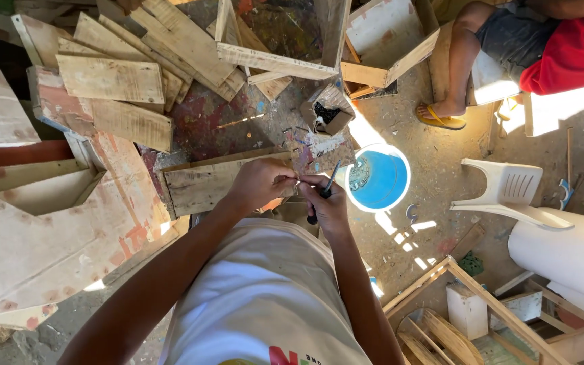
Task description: The person uses a screwdriver to pry nails out of a wooden plank. They repeatedly insert the tool under the nail heads and lever them out, placing the removed nails into a blue bucket. The person works on the plank while standing in a cluttered workshop.
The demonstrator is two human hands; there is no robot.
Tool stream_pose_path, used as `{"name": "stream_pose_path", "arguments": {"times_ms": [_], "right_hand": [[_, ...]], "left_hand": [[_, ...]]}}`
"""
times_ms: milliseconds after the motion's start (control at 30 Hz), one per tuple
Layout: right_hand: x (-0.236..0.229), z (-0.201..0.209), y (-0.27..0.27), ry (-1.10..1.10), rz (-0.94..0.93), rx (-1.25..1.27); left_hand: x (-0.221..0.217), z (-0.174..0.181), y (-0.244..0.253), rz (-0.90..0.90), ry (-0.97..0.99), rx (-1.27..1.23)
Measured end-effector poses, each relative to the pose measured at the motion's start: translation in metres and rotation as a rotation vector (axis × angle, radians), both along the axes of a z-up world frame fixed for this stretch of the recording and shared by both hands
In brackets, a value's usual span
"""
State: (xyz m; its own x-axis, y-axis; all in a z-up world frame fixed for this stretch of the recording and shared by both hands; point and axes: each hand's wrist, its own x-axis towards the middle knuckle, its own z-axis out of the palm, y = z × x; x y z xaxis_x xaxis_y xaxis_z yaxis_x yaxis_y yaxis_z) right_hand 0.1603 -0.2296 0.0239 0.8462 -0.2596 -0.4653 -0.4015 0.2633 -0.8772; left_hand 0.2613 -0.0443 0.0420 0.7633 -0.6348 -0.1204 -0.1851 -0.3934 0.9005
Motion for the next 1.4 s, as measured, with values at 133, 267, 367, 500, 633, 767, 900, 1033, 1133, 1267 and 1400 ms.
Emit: {"name": "stream_pose_path", "arguments": {"times_ms": [133,267,367,500,633,767,900,1033,1133,1267,1400], "right_hand": [[-0.004,-0.003,0.002,0.054,-0.003,-0.076],[-0.011,-0.018,0.001,0.189,-0.119,-0.004],[-0.012,-0.014,0.006,0.228,-0.104,-0.003],[-0.005,-0.017,0.011,0.214,-0.152,-0.033],[-0.016,-0.053,0.002,0.226,-0.139,-0.049],[-0.020,-0.043,0.003,0.236,-0.124,-0.041],[-0.018,-0.036,0.007,0.253,-0.114,-0.058],[-0.018,-0.043,0.006,0.254,-0.107,-0.095],[-0.015,-0.045,0.005,0.258,-0.083,-0.142],[-0.010,-0.036,0.009,0.276,-0.059,-0.212],[0.002,-0.015,0.014,0.313,-0.037,-0.251]], "left_hand": [[0.002,-0.002,0.000,-0.038,-0.208,0.019],[-0.001,-0.023,0.014,-0.125,-0.147,0.288],[-0.007,-0.028,0.019,-0.166,-0.120,0.342],[-0.005,-0.029,0.018,-0.172,-0.087,0.361],[0.000,-0.027,0.018,-0.182,-0.066,0.392],[-0.003,-0.034,0.018,-0.183,-0.079,0.376],[-0.002,-0.036,0.018,-0.189,-0.091,0.373],[-0.005,-0.037,0.017,-0.185,-0.111,0.392],[-0.005,-0.037,0.017,-0.180,-0.110,0.386],[-0.007,-0.037,0.018,-0.178,-0.117,0.386],[-0.006,-0.042,0.018,-0.185,-0.123,0.359]]}}
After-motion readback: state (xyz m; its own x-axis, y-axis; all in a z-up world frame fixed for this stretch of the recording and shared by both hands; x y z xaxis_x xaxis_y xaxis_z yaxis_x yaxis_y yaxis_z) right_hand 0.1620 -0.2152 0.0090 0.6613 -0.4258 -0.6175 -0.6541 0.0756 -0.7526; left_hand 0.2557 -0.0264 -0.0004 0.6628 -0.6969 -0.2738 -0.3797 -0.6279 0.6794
